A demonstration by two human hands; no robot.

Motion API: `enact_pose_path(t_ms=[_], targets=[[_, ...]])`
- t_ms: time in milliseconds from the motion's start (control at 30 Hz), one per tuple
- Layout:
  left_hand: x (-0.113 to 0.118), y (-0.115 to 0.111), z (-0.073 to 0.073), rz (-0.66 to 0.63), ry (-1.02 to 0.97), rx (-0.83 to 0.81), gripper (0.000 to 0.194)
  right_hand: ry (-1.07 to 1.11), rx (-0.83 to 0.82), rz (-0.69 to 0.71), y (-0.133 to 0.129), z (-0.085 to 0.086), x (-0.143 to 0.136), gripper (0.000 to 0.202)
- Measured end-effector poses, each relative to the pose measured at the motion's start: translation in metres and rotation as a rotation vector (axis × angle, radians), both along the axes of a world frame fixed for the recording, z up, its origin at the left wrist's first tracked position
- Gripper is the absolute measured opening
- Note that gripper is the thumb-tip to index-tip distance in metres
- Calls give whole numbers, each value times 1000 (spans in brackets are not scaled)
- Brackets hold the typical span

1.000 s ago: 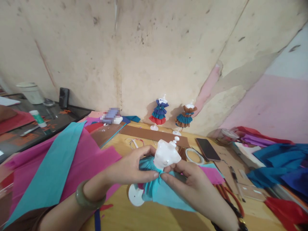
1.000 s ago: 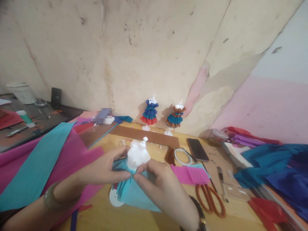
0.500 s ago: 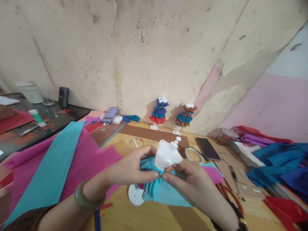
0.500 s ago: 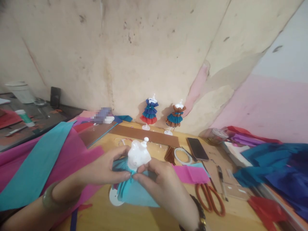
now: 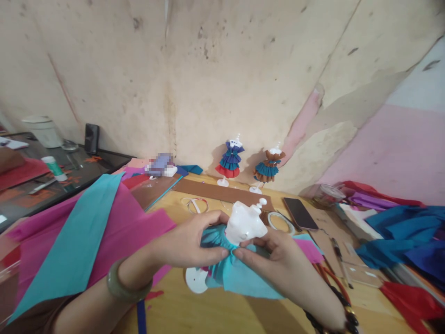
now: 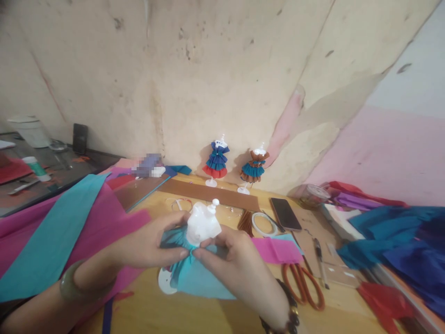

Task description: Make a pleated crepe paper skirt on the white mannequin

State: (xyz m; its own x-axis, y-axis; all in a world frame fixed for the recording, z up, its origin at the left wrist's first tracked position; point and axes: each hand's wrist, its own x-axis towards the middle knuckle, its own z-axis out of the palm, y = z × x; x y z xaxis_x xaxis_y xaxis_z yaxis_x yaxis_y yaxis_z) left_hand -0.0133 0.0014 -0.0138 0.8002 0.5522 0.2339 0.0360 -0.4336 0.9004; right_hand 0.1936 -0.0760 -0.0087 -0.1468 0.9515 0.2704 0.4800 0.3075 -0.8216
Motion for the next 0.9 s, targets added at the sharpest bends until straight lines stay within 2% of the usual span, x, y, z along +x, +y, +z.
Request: enact_pose_path(t_ms=[100,167,267,400,500,700,900], targets=[[1,-3,4,5,-1,-21,38,-9,-1,-24,-1,1,0,9],[3,-6,7,71,7,-7,39,-25,1,-47,-1,0,-1,11],[7,-12,13,187,21,29,31,-21,17,-40,-1,-1,-2,15],[10,-16,17,230,9,72,18,-54,85,-20,0,0,-3,17],[11,-15,18,285,-7,88,18,-150,252,-67,0,1,-3,12],[15,-12,19,445,-115,-15,26,-310,628,-83,-9,6,-2,29],[17,-3,17,488,-101,-114,27,-437,857,112,-13,11,-11,31]])
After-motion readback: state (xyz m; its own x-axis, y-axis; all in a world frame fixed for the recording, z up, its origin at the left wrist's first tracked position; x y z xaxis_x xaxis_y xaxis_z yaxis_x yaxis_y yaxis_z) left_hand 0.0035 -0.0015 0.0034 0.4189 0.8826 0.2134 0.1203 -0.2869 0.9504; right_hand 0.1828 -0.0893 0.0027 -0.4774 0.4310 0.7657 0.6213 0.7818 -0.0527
